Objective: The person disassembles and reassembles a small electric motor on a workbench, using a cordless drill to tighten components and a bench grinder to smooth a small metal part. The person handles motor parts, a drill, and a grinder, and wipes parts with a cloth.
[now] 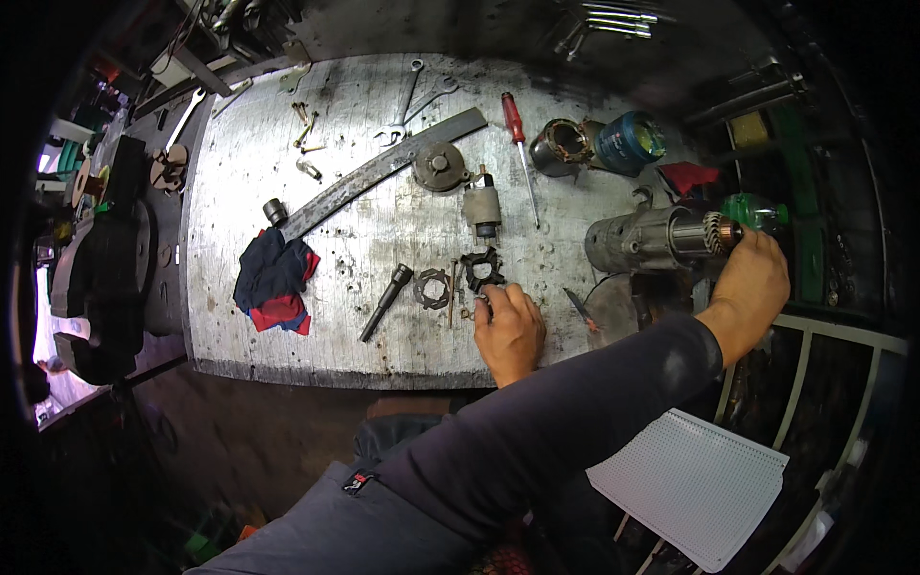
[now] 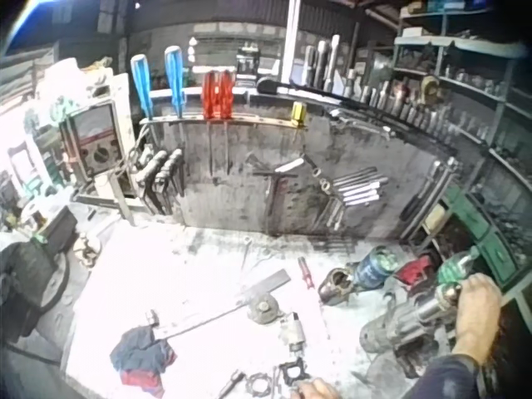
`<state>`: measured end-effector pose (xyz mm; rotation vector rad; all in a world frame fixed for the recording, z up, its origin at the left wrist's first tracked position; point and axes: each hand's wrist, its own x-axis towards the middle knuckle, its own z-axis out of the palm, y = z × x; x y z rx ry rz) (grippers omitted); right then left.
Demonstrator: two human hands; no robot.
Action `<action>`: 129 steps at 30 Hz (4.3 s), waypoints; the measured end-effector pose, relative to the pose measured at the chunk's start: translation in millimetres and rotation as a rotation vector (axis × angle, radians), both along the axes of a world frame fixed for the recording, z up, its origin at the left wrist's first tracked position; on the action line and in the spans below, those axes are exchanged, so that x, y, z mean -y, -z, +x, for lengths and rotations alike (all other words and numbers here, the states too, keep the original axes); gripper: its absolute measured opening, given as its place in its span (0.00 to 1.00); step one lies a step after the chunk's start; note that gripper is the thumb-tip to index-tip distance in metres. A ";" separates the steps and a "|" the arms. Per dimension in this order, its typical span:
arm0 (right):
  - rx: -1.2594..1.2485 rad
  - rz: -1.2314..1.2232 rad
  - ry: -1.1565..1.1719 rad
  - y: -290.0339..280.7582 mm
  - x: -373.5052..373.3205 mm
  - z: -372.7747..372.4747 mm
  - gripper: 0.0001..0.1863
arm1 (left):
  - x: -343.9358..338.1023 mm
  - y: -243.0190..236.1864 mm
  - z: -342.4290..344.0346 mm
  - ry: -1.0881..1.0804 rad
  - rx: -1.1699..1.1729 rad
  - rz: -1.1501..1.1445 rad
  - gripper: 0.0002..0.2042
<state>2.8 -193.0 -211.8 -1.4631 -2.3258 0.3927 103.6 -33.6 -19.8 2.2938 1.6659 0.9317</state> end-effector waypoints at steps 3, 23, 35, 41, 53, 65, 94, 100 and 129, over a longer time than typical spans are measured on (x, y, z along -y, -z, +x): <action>0.033 0.033 -0.056 5.3 -2.0 3.0 0.09 | -1.9 5.2 1.9 -0.053 0.049 0.098 0.20; -1.751 -0.598 0.471 -26.6 -111.7 172.0 0.16 | -3.5 -16.9 -38.0 0.047 0.020 -0.016 0.31; -1.959 -0.554 0.353 -49.7 -127.4 175.1 0.08 | 4.9 -21.8 -27.4 0.004 0.119 -0.215 0.35; -2.237 -0.747 0.307 -48.4 -126.7 180.0 0.06 | 7.1 -22.9 -32.9 0.017 -0.018 -0.212 0.33; -2.395 -1.111 0.259 -46.9 -133.5 188.3 0.04 | 5.2 -22.8 -32.7 0.036 0.018 -0.175 0.33; -2.295 -1.222 0.171 -20.3 -133.0 181.3 0.09 | 5.1 -30.8 -39.1 0.047 -0.003 -0.125 0.30; -1.981 -1.381 0.200 -2.9 -140.7 201.4 0.18 | 4.5 -15.2 -52.2 0.172 0.003 -0.016 0.35; -1.796 -1.369 0.458 -34.4 -146.7 198.4 0.27 | 4.6 -11.2 -53.3 0.169 0.025 0.030 0.32; -0.118 -0.329 -0.202 -9.6 -41.7 33.1 0.11 | -4.3 11.6 -16.2 0.039 0.167 0.139 0.20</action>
